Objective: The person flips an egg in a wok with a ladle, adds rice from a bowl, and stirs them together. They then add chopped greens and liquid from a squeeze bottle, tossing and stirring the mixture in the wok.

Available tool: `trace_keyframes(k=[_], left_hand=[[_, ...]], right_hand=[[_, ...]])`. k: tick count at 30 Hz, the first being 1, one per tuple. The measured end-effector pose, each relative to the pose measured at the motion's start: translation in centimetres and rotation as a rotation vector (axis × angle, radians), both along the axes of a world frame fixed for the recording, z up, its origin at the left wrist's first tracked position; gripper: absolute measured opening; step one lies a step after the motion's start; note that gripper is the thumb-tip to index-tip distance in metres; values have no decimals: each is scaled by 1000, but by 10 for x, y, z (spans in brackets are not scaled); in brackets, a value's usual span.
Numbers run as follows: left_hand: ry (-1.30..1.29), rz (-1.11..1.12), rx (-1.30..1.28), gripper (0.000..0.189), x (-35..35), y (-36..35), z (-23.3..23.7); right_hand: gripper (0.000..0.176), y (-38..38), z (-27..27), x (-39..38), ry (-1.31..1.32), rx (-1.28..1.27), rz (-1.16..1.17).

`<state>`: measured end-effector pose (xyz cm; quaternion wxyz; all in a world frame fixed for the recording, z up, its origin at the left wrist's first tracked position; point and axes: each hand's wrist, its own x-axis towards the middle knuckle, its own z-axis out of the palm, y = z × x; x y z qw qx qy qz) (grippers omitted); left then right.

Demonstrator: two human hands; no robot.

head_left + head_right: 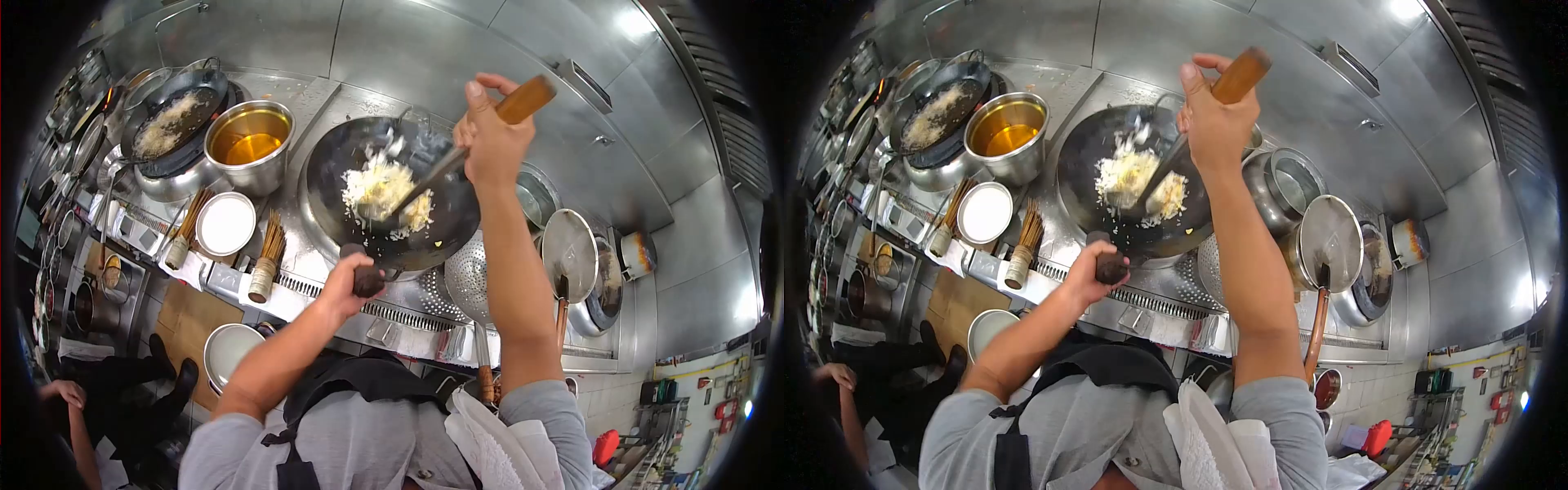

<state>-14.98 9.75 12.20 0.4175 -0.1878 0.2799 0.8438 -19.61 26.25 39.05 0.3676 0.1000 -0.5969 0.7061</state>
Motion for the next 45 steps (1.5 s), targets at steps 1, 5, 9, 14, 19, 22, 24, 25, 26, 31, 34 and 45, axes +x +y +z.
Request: trace_keyframes(k=[1, 5, 9, 14, 19, 22, 24, 25, 26, 31, 34, 45], left_hand=[[7, 12, 0, 23, 14, -7, -7], [55, -61, 24, 28, 65, -45, -29], [57, 101, 63, 20, 39, -12, -13], [12, 26, -41, 14, -20, 23, -8], [11, -1, -49, 15, -23, 23, -10], [28, 4, -63, 15, -23, 21, -6], [37, 16, -38, 15, -23, 21, -8], [44, 12, -32, 15, -22, 20, -9], [27, -2, -47, 17, -23, 22, -11], [9, 25, -65, 18, -23, 19, -13], [10, 25, -54, 17, -23, 21, -10], [11, 25, -70, 20, -20, 17, -8]], right_hand=[[24, 10, -14, -11, 53, -10, -16], [22, 33, 31, -2, 163, -52, -74], [17, 33, 100, -1, 156, 38, -19], [14, 31, 92, -4, 272, 63, 48], [15, 28, -37, -39, 1, 47, 50], [19, 21, 0, -4, 45, 170, 19], [18, 40, -11, -13, -47, 151, 58], [18, 51, -19, -18, -92, 136, 68], [15, 63, -20, -28, -77, 145, 116], [12, 130, 29, -23, 171, -116, -85], [9, 121, -28, -23, 174, -124, -181], [18, 21, -32, -49, 182, 8, 78]])
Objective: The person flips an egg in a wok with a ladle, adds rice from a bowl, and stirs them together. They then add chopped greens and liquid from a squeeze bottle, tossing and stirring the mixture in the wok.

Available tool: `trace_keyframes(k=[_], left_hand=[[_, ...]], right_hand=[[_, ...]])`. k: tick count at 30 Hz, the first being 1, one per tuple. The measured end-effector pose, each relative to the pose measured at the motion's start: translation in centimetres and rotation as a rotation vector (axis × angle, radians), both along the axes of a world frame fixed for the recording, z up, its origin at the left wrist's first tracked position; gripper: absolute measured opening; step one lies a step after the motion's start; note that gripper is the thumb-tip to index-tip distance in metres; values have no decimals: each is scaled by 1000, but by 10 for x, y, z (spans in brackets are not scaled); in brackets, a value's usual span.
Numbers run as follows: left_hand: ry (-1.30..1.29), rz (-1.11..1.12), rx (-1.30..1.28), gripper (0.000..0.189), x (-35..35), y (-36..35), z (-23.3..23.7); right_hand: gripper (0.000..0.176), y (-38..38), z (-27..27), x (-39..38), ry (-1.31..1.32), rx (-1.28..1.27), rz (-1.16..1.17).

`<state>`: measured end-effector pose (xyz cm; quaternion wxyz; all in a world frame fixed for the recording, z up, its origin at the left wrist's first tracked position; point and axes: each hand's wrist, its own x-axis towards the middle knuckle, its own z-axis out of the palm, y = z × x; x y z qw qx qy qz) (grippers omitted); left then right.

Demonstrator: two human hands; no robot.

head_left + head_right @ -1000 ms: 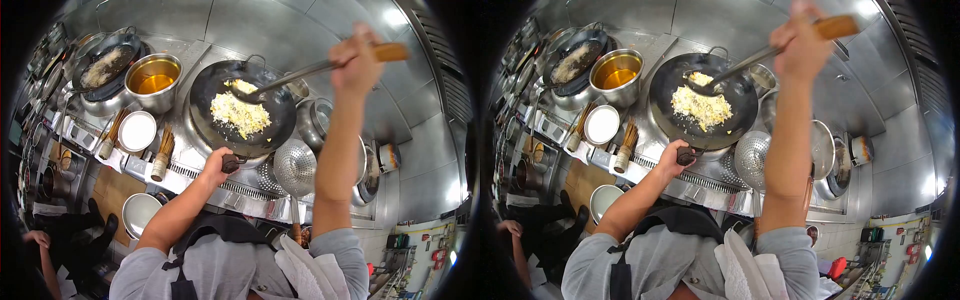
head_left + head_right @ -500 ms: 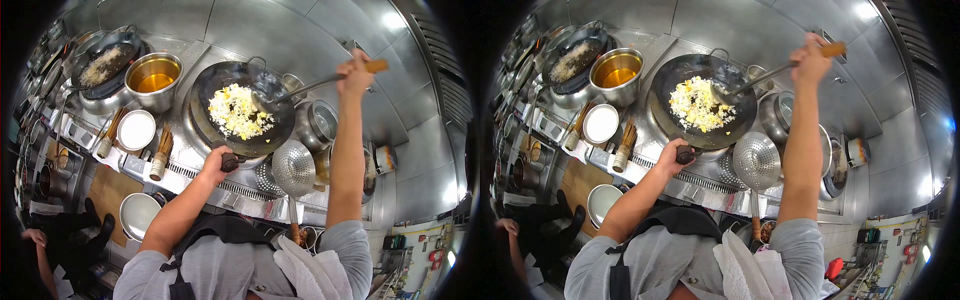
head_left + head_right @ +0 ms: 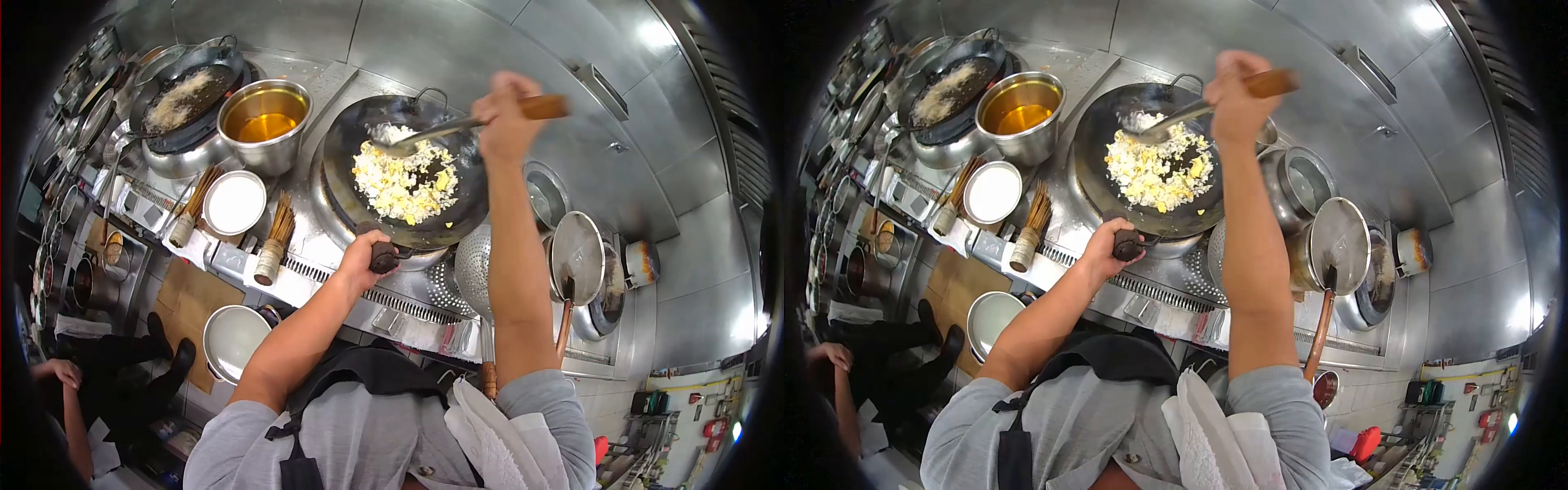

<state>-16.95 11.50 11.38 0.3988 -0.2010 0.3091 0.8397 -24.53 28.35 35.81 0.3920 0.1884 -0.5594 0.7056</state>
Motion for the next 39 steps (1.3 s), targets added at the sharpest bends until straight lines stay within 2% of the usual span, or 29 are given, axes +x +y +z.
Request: trace_keyframes(k=[2, 4, 6, 8, 9, 12, 13, 16, 19, 22, 26, 29, 32, 33, 35, 37, 39], left_hand=[[12, -6, 12, 20, -3, 0, 2], [-1, -9, -7, 19, 3, 0, -2], [19, -12, 19, 18, -4, 2, -6], [25, -14, 18, 18, -5, 2, -4], [27, -21, 14, 18, -4, 2, -4], [16, -7, 0, 18, -4, 3, -1], [2, -13, -5, 18, -4, 1, -3], [51, -5, 1, 18, -3, 2, -2], [29, -21, -3, 19, -9, 0, -1], [13, -51, 28, 20, -2, 2, -11], [53, -6, 39, 19, -6, 2, -9], [43, -11, 29, 19, -4, 2, -8], [34, 21, 16, 21, -2, 3, -4], [28, 16, 4, 22, -3, 4, -4], [6, -3, 7, 22, 0, 3, -10], [6, 3, 11, 22, -5, 3, -9], [17, -9, 1, 22, -4, 3, -8]], right_hand=[[16, -18, -13, 1, -155, 144, 76], [15, -21, 11, 11, -297, 193, 7], [16, -31, 49, 28, -336, 226, -75], [20, -29, 61, 60, -215, 189, -23], [23, -27, 61, 69, -156, 165, -3], [23, 3, 12, -1, -267, 78, -56], [22, 1, 16, -8, -271, 65, -159], [21, -30, 31, 12, -91, 60, -167], [18, -54, -13, 20, -143, 105, -117], [14, -18, -14, -9, -205, 180, -175], [13, 14, -4, 31, -260, 275, -237], [12, 92, 17, -17, -166, -41, -192], [10, 102, 30, -4, 73, -213, -232], [9, 105, 4, -12, 49, -142, -188], [11, 59, -41, -17, -25, -28, -94], [12, 32, -4, -14, -239, 73, 45], [14, 9, 32, -11, -197, 123, -31]])
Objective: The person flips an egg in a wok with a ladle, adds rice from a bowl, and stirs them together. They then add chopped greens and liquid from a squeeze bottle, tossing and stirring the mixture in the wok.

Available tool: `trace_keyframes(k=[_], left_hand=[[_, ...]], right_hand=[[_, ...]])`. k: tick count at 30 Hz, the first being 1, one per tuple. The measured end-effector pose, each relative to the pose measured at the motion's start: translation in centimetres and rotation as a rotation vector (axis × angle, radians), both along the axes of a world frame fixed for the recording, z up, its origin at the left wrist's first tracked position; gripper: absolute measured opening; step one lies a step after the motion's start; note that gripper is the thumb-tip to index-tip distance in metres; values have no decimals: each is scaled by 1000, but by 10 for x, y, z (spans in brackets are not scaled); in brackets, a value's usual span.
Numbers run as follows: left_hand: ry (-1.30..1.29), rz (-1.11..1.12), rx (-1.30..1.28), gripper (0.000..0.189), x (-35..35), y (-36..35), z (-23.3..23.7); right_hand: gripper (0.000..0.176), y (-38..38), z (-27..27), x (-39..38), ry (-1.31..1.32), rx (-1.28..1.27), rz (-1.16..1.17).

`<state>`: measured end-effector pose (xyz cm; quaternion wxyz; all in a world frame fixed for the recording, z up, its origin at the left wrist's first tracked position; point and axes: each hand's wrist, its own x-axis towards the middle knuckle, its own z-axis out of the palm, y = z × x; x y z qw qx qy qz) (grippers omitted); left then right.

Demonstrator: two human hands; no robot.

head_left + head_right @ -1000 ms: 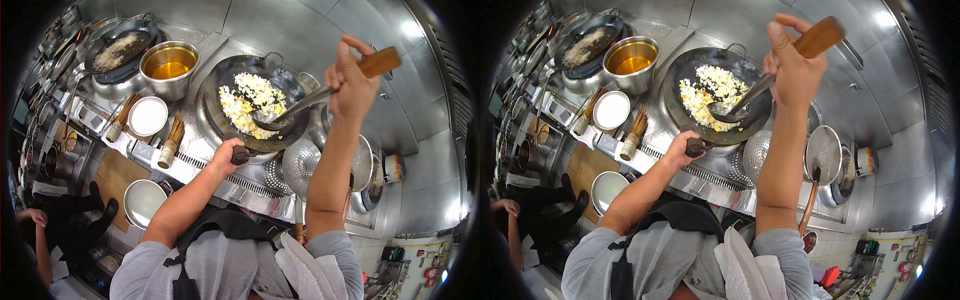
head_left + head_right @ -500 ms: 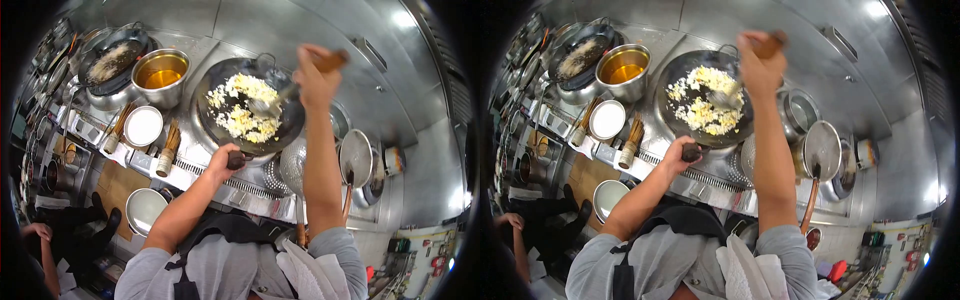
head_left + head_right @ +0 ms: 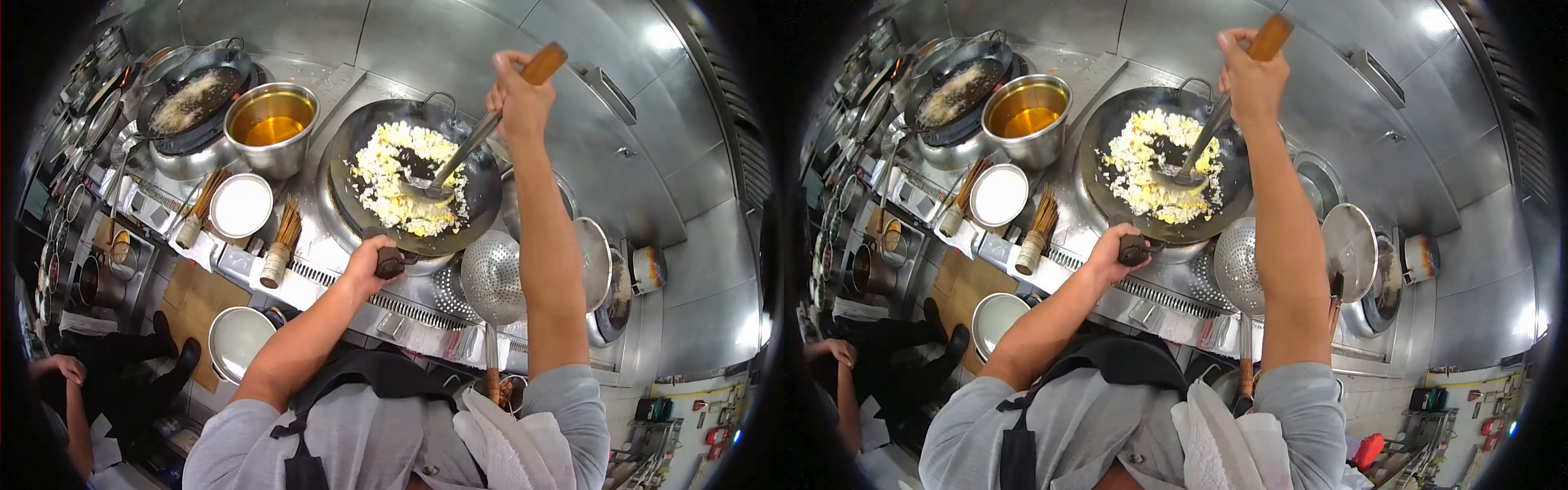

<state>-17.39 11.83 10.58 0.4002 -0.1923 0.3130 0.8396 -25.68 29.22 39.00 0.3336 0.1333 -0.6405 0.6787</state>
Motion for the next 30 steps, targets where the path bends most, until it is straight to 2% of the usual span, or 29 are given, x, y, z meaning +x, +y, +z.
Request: trace_keyframes(k=[1, 4, 7, 8, 11, 14, 17, 18, 21, 24, 25, 27, 30], left_hand=[[2, 4, -6, 22, -2, 0, 4], [-23, 7, 4, 20, 1, -1, 2], [21, -11, 10, 20, 0, -3, 3], [39, -9, -1, 20, 1, -4, 4], [13, 0, -4, 20, 2, -1, 3], [19, 3, 0, 20, 3, -1, 3], [15, -18, 12, 20, 4, 0, 0], [19, -6, 10, 20, 4, 2, 2], [32, 8, -10, 21, -3, 0, 8], [14, -9, -9, 21, 1, -2, 4], [1, -17, -11, 20, 6, -2, 2], [5, -9, 0, 20, 1, -2, 2], [14, -1, 12, 17, 2, -1, 3]], right_hand=[[15, -6, 10, -3, 26, 39, -26], [17, -6, -9, 1, 308, -169, 40], [17, -21, -68, -2, 136, -106, 34], [17, -23, -53, 8, 9, -59, 92], [19, -34, 1, 37, -151, 99, -13], [21, -40, 33, 90, 43, 110, 16], [20, -11, -14, 31, -81, -98, -34], [19, -4, -18, 6, -42, -169, -104], [18, -29, -3, 10, 78, -147, -191], [17, -56, -32, 29, 140, -40, -105], [16, -55, -55, 15, 111, -30, -73], [16, -32, -52, -6, 27, 39, -115], [15, -22, -29, 35, -18, 140, -182]])
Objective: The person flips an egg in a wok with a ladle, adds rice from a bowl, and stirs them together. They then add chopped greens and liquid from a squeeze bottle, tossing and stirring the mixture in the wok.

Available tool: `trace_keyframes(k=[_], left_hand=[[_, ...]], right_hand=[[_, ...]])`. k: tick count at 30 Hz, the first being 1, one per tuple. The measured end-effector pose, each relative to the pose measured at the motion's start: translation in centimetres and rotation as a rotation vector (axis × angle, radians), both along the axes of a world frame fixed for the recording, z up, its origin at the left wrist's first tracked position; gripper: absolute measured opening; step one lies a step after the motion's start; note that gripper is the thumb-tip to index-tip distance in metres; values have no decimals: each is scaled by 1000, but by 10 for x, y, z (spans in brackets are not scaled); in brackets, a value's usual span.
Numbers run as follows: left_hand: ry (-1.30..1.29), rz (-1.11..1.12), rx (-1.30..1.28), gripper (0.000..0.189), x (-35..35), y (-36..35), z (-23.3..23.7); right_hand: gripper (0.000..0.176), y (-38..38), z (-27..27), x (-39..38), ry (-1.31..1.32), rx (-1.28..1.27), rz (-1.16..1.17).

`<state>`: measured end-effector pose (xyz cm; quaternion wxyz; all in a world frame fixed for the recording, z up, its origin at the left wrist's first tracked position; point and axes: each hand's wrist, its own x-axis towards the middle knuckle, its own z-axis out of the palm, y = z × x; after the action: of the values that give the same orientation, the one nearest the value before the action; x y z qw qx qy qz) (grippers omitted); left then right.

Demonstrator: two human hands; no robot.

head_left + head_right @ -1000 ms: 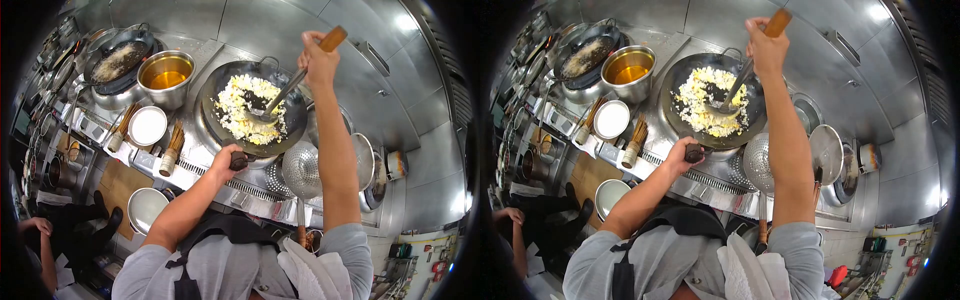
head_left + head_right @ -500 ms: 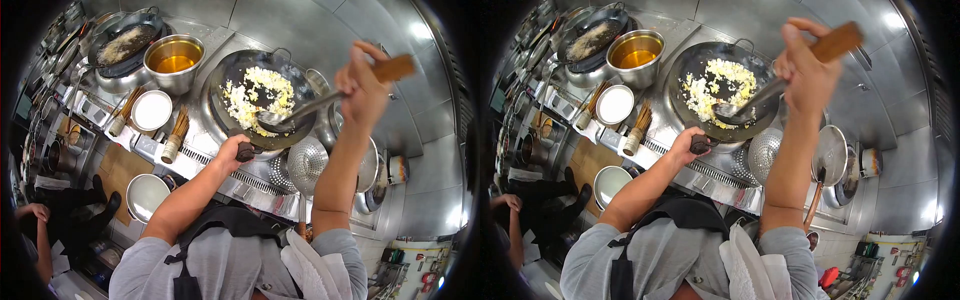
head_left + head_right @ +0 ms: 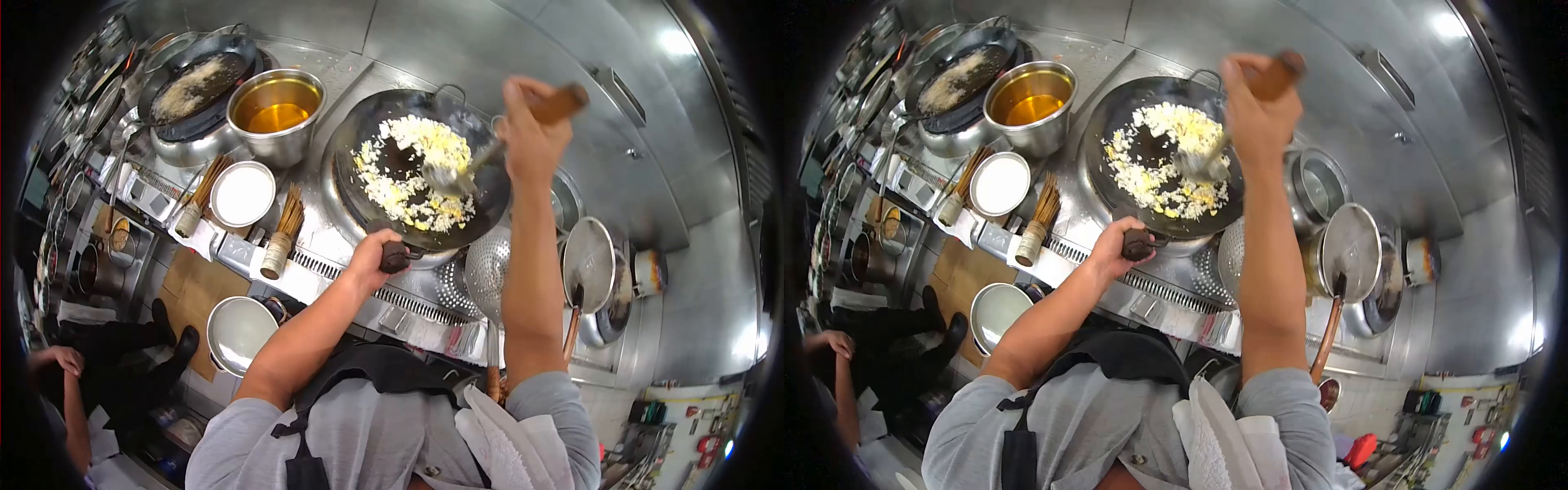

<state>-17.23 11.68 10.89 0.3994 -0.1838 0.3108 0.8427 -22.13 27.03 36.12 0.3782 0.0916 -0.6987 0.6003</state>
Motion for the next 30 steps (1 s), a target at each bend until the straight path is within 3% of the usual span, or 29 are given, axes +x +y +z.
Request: trace_keyframes(k=[3, 6, 10, 13, 16, 19, 20, 22, 24, 25, 27, 29, 30], left_hand=[[12, 0, 8, 18, 1, 0, -5], [2, 18, -7, 20, -2, 1, 5], [-14, 39, -12, 22, -1, 2, 2], [-8, 20, 11, 22, 4, 3, -5], [-4, -25, -3, 20, -4, 2, -2], [-24, -57, -5, 18, -1, -5, 3], [-21, -48, 99, 18, 3, -10, -4], [-79, 64, 74, 22, 45, -29, 22], [36, 37, 104, 30, 94, -70, 19], [-23, 30, 31, 31, 114, -84, 27], [-94, -20, 42, 27, 119, -86, 32], [-146, 103, 20, 24, 83, -51, 70], [-54, 62, 63, 22, 54, -32, 56]], right_hand=[[15, 55, -4, -27, 11, 2, -11], [11, 109, 31, -49, 241, -354, -100], [10, 76, -41, -40, 253, -261, 4], [12, 51, 1, -33, -22, -304, 277], [14, 21, 61, -3, -28, -309, 286], [15, -1, 28, 8, -91, -371, 271], [15, -6, 10, -3, -32, -313, 94], [15, -5, 10, -4, 89, -306, 81], [15, 11, 35, 3, 170, -292, 89], [15, 17, 62, 23, 196, -298, 89], [16, 11, 91, 59, 148, -270, 99], [20, 2, 111, 80, 99, -201, 122], [14, 30, 90, 59, 1, -340, 411]])
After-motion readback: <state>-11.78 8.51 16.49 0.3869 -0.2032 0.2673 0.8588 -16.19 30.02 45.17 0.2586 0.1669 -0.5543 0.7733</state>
